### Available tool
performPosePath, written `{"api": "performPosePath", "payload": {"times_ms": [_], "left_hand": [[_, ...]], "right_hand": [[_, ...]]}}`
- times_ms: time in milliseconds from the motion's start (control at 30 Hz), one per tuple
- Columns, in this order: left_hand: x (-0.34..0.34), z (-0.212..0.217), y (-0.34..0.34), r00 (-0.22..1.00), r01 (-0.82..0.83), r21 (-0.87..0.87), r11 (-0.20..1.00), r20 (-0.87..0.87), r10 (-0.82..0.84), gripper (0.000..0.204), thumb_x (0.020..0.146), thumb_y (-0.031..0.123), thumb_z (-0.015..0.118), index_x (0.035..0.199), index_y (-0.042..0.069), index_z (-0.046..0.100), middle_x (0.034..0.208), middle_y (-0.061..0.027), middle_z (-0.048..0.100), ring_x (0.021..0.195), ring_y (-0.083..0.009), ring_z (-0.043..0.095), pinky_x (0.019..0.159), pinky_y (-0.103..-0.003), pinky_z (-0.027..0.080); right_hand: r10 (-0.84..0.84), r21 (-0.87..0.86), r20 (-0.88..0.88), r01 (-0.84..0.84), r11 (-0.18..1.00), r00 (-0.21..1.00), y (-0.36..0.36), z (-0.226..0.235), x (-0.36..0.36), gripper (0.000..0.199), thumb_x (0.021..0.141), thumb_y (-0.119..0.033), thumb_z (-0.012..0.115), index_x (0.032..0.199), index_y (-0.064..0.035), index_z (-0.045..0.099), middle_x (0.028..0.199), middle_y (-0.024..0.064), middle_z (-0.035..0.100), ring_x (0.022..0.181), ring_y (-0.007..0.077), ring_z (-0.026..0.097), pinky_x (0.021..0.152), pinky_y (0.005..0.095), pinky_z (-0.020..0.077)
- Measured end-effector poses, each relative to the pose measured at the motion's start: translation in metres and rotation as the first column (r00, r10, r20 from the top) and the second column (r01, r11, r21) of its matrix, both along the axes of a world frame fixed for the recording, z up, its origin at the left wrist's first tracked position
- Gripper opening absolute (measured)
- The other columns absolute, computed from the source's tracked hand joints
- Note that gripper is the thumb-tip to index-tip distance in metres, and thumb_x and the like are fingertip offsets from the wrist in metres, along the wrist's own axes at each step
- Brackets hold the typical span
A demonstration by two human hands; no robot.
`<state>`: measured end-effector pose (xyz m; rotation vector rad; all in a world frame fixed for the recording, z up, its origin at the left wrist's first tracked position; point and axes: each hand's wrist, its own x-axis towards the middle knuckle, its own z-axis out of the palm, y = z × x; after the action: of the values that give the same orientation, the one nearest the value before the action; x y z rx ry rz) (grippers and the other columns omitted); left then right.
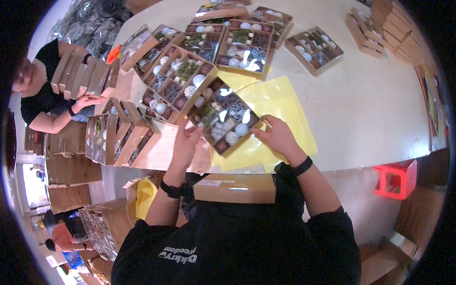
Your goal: Packing decorative items into small boxes and sealing them with tape.
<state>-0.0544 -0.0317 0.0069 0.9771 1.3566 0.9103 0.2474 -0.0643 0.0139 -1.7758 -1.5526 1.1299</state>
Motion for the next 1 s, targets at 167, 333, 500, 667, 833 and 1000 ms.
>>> {"api": "performPosePath", "payload": {"times_ms": [167, 333, 500, 667, 833, 1000], "left_hand": [[0.007, -0.002, 0.007, 0.88, 0.048, 0.453, 0.89, -0.441, 0.177, 0.089, 0.095, 0.022, 0.074, 0.158, -0.011, 0.019, 0.148, -0.031, 0.043, 0.13, -0.037, 0.052, 0.111, -0.045, 0.044], [0.038, 0.039, -0.025, 0.615, 0.283, 0.567, 0.774, -0.726, 0.307, 0.094, 0.089, 0.017, 0.077, 0.156, -0.014, 0.02, 0.153, -0.0338, 0.03, 0.135, -0.0487, 0.04, 0.116, -0.051, 0.034], [0.04, 0.075, -0.008, 0.675, 0.649, 0.525, 0.551, -0.731, -0.099, 0.06, 0.087, 0.013, 0.077, 0.142, -0.001, 0.054, 0.135, -0.0226, 0.053, 0.123, -0.0385, 0.055, 0.102, -0.044, 0.05], [0.067, 0.073, 0.012, 0.207, 0.975, 0.219, 0.039, -0.831, -0.516, 0.051, 0.089, 0.018, 0.075, 0.138, 0.012, 0.061, 0.135, -0.0112, 0.061, 0.128, -0.032, 0.057, 0.109, -0.045, 0.047], [0.105, 0.041, 0.02, -0.027, 0.972, 0.07, -0.223, -0.913, -0.407, 0.06, 0.086, 0.023, 0.078, 0.142, 0.015, 0.058, 0.143, -0.0181, 0.054, 0.137, -0.0362, 0.05, 0.111, -0.047, 0.046], [0.124, 0.029, 0.013, -0.197, 0.964, -0.115, -0.238, -0.914, -0.356, 0.065, 0.08, 0.026, 0.081, 0.14, 0.013, 0.058, 0.14, -0.022, 0.051, 0.135, -0.0425, 0.047, 0.11, -0.05, 0.047]], "right_hand": [[0.11, 0.02, -0.233, -0.108, 0.994, 0.966, 0.0, -0.019, 0.015, 0.042, 0.098, -0.028, 0.073, 0.126, 0.0022, 0.066, 0.102, 0.0119, 0.072, 0.092, 0.0166, 0.065, 0.087, 0.0319, 0.0529], [-0.2, -0.01, -0.058, 0.2, 0.98, 0.978, -0.018, -0.001, 0.041, 0.035, 0.106, -0.024, 0.058, 0.132, -0.0006, 0.061, 0.101, 0.0139, 0.071, 0.093, 0.0232, 0.068, 0.084, 0.0366, 0.0527], [-0.074, 0.209, 0.33, 0.003, 0.978, 0.941, -0.055, -0.002, 0.057, 0.033, 0.102, -0.017, 0.058, 0.132, -0.0032, 0.063, 0.107, 0.0178, 0.064, 0.094, 0.0367, 0.067, 0.081, 0.0454, 0.0561], [0.005, 0.275, 0.337, -0.103, 0.956, 0.942, -0.085, -0.004, 0.054, 0.029, 0.099, -0.013, 0.062, 0.127, -0.0065, 0.07, 0.107, 0.0124, 0.062, 0.091, 0.0309, 0.067, 0.079, 0.0414, 0.0569], [-0.038, 0.292, 0.354, -0.072, 0.954, 0.934, -0.105, -0.014, 0.051, 0.028, 0.097, -0.009, 0.063, 0.124, -0.0052, 0.071, 0.106, 0.0125, 0.061, 0.092, 0.03, 0.067, 0.08, 0.0406, 0.0567], [-0.078, 0.338, 0.376, -0.058, 0.939, 0.923, -0.105, -0.013, 0.049, 0.031, 0.094, -0.005, 0.061, 0.123, -0.0042, 0.072, 0.107, 0.0132, 0.061, 0.095, 0.0304, 0.066, 0.081, 0.0398, 0.0563]]}}
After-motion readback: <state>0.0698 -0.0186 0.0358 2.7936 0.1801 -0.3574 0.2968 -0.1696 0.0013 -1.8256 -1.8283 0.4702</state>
